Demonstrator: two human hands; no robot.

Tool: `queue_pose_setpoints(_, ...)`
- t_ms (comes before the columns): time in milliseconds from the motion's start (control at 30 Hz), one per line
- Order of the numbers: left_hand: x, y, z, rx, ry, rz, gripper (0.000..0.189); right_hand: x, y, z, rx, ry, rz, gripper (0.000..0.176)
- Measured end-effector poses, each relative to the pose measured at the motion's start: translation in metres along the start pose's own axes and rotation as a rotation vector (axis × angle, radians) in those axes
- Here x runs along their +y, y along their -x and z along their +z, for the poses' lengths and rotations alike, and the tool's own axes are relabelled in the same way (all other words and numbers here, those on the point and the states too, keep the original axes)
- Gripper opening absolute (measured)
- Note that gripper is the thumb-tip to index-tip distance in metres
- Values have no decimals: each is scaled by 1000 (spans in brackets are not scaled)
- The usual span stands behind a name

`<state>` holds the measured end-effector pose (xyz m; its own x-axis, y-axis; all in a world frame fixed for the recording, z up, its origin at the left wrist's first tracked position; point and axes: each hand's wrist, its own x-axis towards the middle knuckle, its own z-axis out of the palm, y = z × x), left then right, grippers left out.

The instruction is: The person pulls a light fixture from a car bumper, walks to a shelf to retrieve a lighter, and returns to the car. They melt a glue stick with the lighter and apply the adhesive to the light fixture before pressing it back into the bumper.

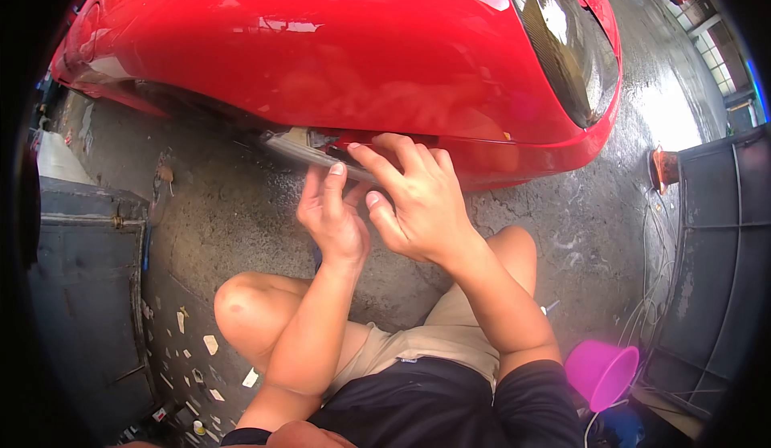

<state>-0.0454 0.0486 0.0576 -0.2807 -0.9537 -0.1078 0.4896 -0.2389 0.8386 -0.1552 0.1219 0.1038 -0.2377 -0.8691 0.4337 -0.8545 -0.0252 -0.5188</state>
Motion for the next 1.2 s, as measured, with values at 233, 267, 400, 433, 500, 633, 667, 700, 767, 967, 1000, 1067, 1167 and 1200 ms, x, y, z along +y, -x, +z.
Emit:
queue_pose_setpoints(233,0,0,-1,-9,-7,5,28,1,-3,3,-34,102,-36,54)
queue_pose_setpoints(267,0,0,-1,-7,-3,0,28,2,-2,2,-31,113,-42,54)
queue_pose_setpoints(400,-2,0,-1,-3,8,7,29,4,4,-1,-46,51,18,53)
queue_pose_setpoints(433,-3,0,-2,-6,7,12,29,5,5,-2,-48,31,27,53)
queue_pose_setpoints(500,-3,-1,-2,-14,4,23,29,7,6,-5,-57,-13,52,53)
queue_pose_setpoints(633,0,1,2,18,-4,18,28,14,13,-8,-73,-296,176,53)
queue_pose_setpoints(667,-1,1,2,20,-1,24,27,16,16,-8,-75,-414,221,54)
queue_pose_setpoints(700,-2,1,2,22,1,30,26,18,19,-8,-68,-580,259,55)
queue_pose_setpoints(767,-2,1,1,16,6,31,25,21,23,-9,-54,-914,329,57)
queue_pose_setpoints(967,1,2,7,36,75,35,33,23,25,-10,-76,-1014,407,59)
queue_pose_setpoints(1000,1,2,7,33,74,32,33,24,25,-8,-78,-1030,417,59)
queue_pose_setpoints(1067,0,2,5,28,72,27,34,23,24,-4,-69,-959,386,58)
queue_pose_setpoints(1167,-2,1,1,19,5,15,26,19,22,0,-63,-884,369,55)
queue_pose_setpoints(1200,-3,1,1,33,7,14,25,18,21,0,-62,-864,369,55)
